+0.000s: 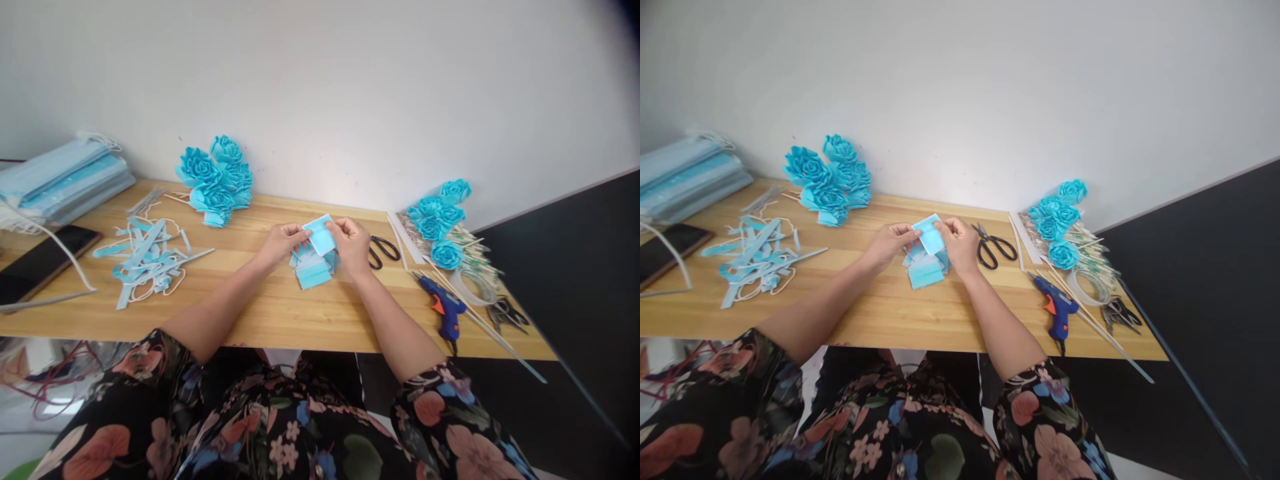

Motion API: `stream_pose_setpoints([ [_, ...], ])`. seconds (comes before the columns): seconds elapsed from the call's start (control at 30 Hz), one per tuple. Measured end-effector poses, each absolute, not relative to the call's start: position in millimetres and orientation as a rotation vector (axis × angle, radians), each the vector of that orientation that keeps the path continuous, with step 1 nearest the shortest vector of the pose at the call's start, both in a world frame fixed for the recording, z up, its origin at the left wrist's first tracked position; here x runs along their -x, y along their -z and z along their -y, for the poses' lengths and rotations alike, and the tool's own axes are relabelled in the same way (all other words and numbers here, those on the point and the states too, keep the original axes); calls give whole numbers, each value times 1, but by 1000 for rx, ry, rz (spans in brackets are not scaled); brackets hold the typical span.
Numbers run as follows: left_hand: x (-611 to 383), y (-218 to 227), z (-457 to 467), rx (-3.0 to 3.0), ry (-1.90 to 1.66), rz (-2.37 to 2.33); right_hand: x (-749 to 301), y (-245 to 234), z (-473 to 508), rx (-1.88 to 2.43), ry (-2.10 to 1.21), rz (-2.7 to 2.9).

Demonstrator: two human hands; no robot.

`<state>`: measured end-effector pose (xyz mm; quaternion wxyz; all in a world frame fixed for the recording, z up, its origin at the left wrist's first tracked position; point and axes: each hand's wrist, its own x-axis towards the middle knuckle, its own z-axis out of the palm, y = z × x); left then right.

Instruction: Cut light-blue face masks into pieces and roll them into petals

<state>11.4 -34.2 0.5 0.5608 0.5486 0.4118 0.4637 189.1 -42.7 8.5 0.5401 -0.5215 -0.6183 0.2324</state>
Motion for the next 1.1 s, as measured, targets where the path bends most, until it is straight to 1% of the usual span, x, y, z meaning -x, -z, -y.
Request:
stream_pose_setpoints([
  [0.23, -12, 0, 34, -1271, -1098, -961, -189, -8, 42, 1241, -548, 1470],
  [0.4, -13, -3, 34, -1273, -1178, -894, -187, -12, 44, 1226, -544, 1549],
  [0.53, -14, -6, 38, -1427, -1121, -910, -183, -14, 46, 1192, -595, 1617],
  [0.6, -13, -6, 39, -1445, -1105, -940, -183, -14, 46, 1168, -670, 1615],
  [0.7, -12, -4, 37, -1349, -1153, -946, -185, -12, 45, 1129, -800, 1591],
  [0.93, -10, 0, 30, -1135, -1283, -919, -187, -11, 45, 1120, -970, 1681],
  [1.1, -9, 3, 28, -1086, -1285, -894, -186, -6, 42, 1212, -912, 1744],
])
